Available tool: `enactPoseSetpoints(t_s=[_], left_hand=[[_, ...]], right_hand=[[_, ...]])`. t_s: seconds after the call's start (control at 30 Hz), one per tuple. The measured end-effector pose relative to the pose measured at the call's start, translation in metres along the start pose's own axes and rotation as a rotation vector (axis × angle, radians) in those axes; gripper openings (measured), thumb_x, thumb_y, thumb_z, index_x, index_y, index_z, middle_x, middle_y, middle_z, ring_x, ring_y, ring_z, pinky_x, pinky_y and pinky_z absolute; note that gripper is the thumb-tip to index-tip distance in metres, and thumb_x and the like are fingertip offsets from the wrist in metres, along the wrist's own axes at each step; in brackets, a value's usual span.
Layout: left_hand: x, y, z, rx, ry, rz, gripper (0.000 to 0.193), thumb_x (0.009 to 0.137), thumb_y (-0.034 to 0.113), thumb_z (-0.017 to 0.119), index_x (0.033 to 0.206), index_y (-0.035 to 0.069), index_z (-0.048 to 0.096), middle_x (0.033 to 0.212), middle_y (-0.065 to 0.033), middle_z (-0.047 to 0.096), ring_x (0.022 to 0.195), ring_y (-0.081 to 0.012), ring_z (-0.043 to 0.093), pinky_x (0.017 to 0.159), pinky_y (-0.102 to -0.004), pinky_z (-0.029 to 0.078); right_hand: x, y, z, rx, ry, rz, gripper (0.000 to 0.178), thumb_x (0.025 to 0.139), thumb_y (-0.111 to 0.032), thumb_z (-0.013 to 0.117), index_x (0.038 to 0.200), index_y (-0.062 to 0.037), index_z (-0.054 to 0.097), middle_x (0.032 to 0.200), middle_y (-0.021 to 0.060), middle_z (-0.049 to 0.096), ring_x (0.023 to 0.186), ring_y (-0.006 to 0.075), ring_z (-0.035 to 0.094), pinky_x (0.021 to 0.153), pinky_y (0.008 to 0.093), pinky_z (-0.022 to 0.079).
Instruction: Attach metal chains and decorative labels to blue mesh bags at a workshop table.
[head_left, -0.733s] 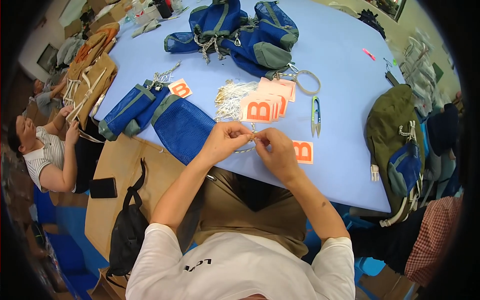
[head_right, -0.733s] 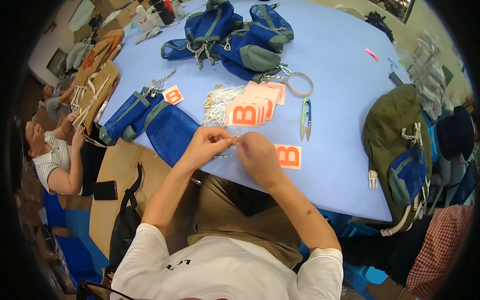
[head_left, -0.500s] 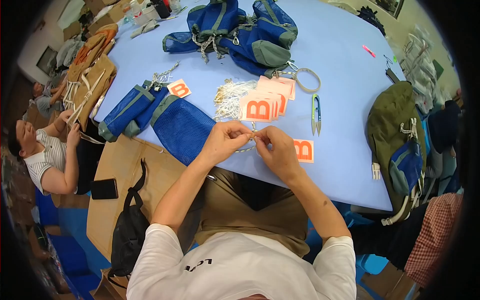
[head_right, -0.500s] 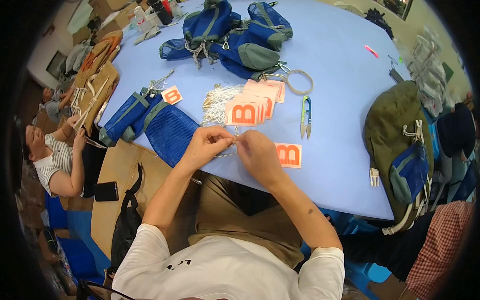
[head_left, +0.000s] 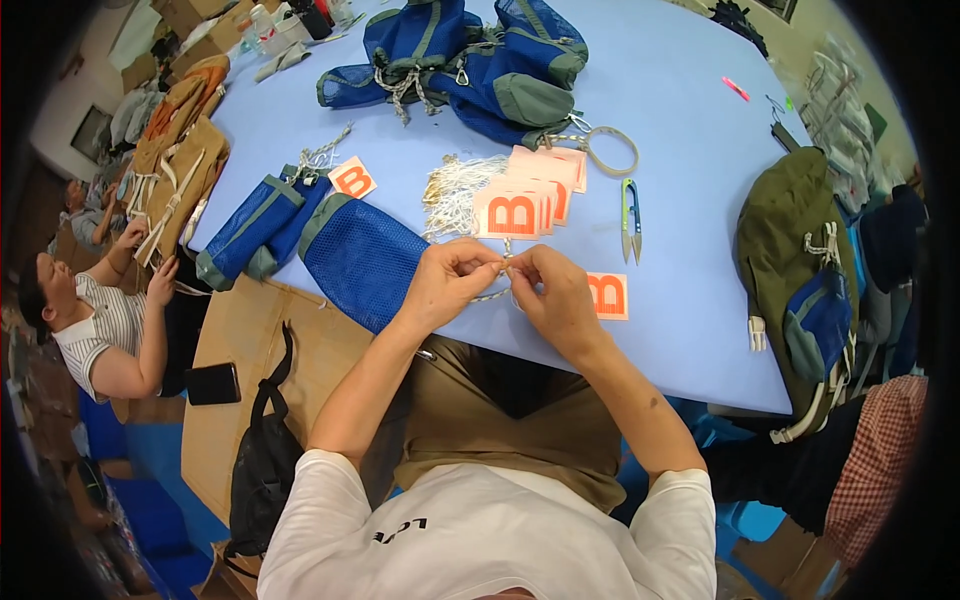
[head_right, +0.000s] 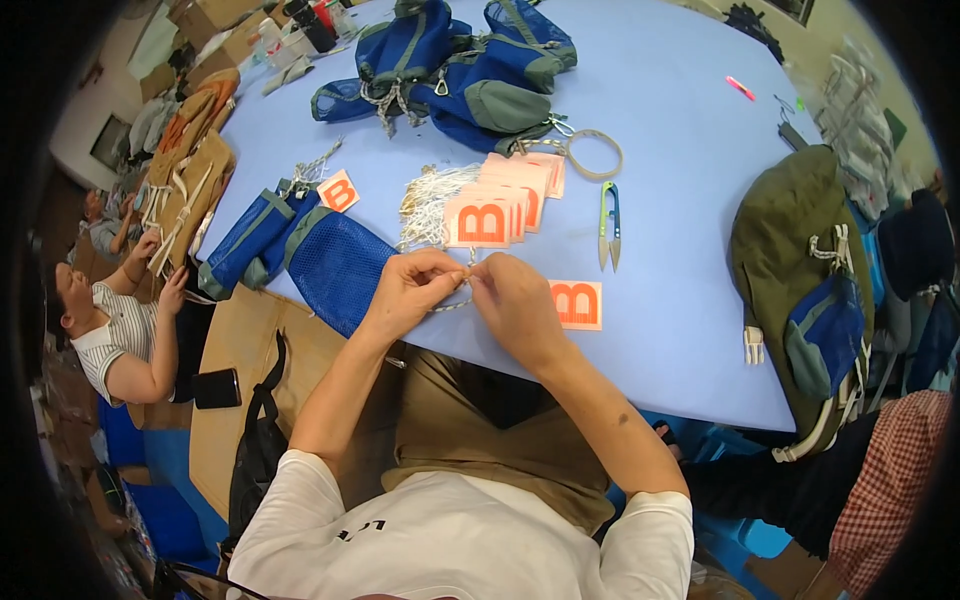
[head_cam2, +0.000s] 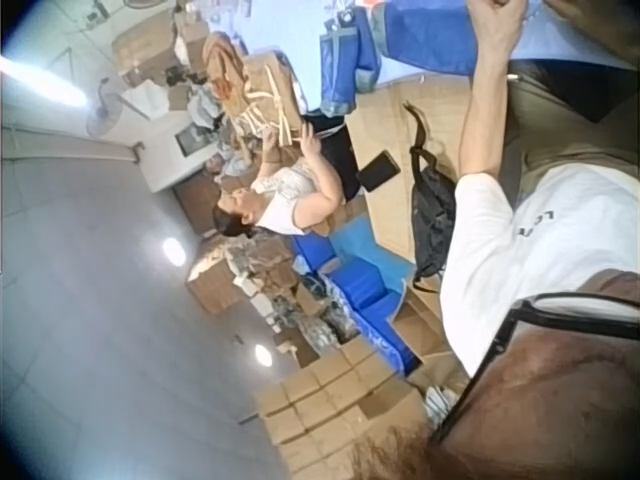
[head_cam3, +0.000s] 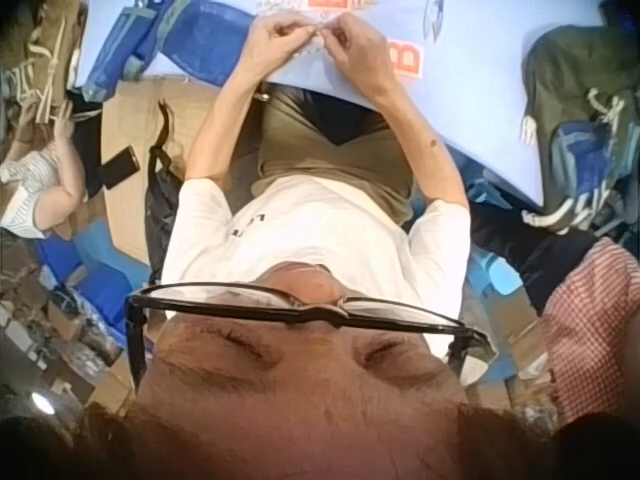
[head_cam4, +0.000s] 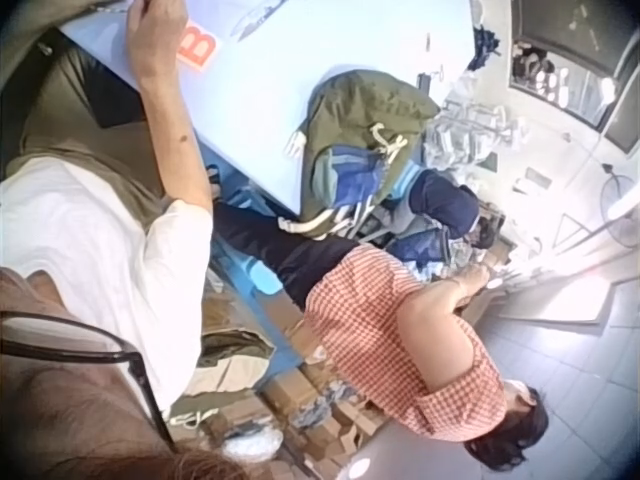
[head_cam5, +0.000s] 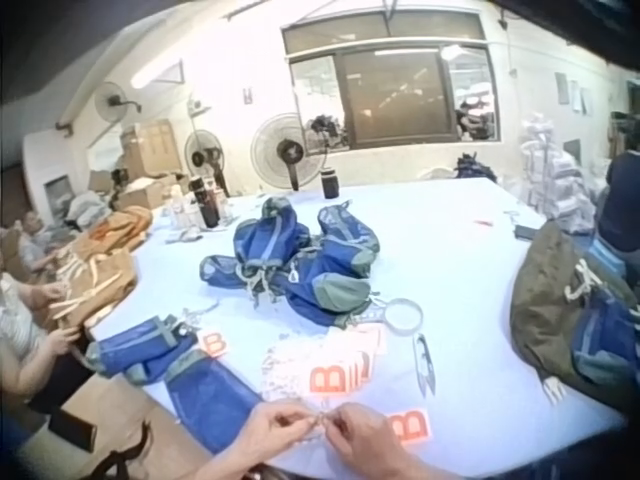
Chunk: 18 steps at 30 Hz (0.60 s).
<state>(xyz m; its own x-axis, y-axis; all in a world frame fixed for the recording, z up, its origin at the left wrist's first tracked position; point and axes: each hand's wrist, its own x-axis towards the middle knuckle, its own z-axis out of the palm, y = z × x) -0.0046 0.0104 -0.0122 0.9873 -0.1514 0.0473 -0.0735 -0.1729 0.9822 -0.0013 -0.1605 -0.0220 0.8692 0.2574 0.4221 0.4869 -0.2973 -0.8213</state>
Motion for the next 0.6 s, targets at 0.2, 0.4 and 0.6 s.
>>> enactPoseSetpoints(t_s=[0.2, 0.4, 0.6], left_hand=[[-0.0010, 0.0024, 0.0040, 0.028, 0.020, 0.039, 0.007, 0.082, 0.003, 0.062, 0.085, -0.002, 0.067, 0.079, 0.0003, 0.061, 0.067, -0.0023, 0.049, 0.059, -0.0166, 0.038], [0.0009, 0.0039, 0.0047, -0.009, 0.026, 0.014, 0.007, 0.083, 0.004, 0.061, 0.084, -0.002, 0.066, 0.076, 0.0001, 0.061, 0.066, -0.0023, 0.049, 0.058, -0.0167, 0.038], [0.0012, 0.0071, 0.0018, -0.119, 0.003, -0.053, 0.008, 0.084, 0.005, 0.061, 0.084, -0.002, 0.066, 0.073, -0.0010, 0.061, 0.066, -0.0029, 0.050, 0.058, -0.0171, 0.038]], right_hand=[[-0.0004, 0.0008, 0.0003, 0.007, 0.011, 0.017, 0.010, 0.078, -0.005, 0.061, 0.082, 0.0003, 0.052, 0.073, 0.0148, 0.058, 0.070, 0.0316, 0.056, 0.062, 0.0398, 0.044], [0.0012, 0.0028, -0.0008, -0.001, 0.032, 0.005, 0.010, 0.078, -0.005, 0.062, 0.083, 0.0004, 0.055, 0.073, 0.0125, 0.059, 0.066, 0.0247, 0.059, 0.058, 0.0340, 0.046], [0.0010, 0.0002, -0.0018, 0.010, 0.042, -0.020, 0.010, 0.078, -0.004, 0.063, 0.084, -0.0002, 0.056, 0.074, 0.0121, 0.059, 0.067, 0.0244, 0.059, 0.059, 0.0337, 0.047]])
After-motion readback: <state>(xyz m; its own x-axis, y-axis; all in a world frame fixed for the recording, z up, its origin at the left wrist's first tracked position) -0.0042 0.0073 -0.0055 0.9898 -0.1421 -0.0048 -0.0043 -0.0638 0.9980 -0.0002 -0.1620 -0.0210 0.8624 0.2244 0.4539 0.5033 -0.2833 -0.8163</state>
